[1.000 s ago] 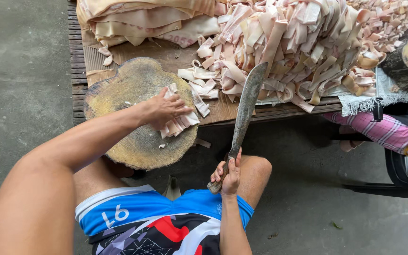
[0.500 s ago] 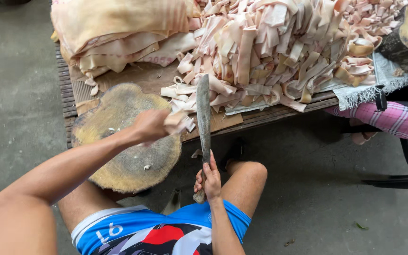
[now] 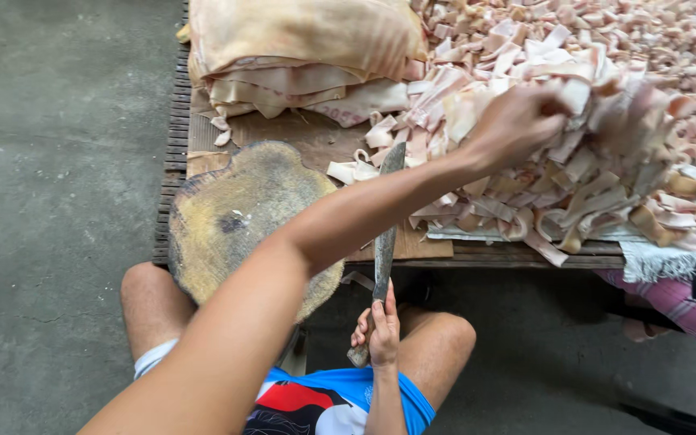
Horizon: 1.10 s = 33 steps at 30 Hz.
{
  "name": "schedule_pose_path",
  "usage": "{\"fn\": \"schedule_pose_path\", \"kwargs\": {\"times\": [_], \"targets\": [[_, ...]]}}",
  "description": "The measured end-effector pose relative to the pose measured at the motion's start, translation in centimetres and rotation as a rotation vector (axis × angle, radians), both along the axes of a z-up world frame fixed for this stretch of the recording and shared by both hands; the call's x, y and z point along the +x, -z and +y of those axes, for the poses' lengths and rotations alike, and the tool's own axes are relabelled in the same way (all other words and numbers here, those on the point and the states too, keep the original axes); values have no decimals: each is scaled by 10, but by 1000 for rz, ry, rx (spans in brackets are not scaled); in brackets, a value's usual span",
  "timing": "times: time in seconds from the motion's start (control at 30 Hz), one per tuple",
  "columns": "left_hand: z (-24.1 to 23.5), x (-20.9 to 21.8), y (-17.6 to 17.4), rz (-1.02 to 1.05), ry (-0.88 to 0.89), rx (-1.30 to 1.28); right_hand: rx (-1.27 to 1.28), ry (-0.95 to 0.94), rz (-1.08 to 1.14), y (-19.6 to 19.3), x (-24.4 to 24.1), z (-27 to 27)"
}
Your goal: The person sits at a low wooden table and uses a large knife to slice sheets of pale meat into strips on a round wooden cutting board. The person repeatedly picks up sheets of meat, cuts them into smaller pieces, and places the cut strips onto a pile on the table.
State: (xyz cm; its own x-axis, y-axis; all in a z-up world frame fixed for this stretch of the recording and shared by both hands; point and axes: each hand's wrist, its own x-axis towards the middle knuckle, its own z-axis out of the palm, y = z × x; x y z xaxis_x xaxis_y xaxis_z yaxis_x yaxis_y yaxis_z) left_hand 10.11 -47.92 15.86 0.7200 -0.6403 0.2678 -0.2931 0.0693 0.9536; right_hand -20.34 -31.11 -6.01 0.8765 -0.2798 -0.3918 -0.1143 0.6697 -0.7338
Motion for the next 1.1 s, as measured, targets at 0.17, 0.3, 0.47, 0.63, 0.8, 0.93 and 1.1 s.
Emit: {"fn": "schedule_pose_path", "kwargs": {"times": [0.17,0.3,0.47,0.63,0.8,0.93,1.1], "targets": [[209,48,90,-59,-258,210,27,-44,75,11,8,3],[328,155,149,-42,-678,355,56,-45,117,20,17,5],[397,307,197,-134,-1005,525,114,-47,154,30,40,7],[395,358,196,133,-913,627,123,-27,222,30,48,11],[363,375,188,355,-750,436,121,-11,216,29,60,11],[311,327,137,565,-523,123,111,-10,216,26,50,9],[293,214,24,328,-147,86,87,9,133,25,46,9]]}}
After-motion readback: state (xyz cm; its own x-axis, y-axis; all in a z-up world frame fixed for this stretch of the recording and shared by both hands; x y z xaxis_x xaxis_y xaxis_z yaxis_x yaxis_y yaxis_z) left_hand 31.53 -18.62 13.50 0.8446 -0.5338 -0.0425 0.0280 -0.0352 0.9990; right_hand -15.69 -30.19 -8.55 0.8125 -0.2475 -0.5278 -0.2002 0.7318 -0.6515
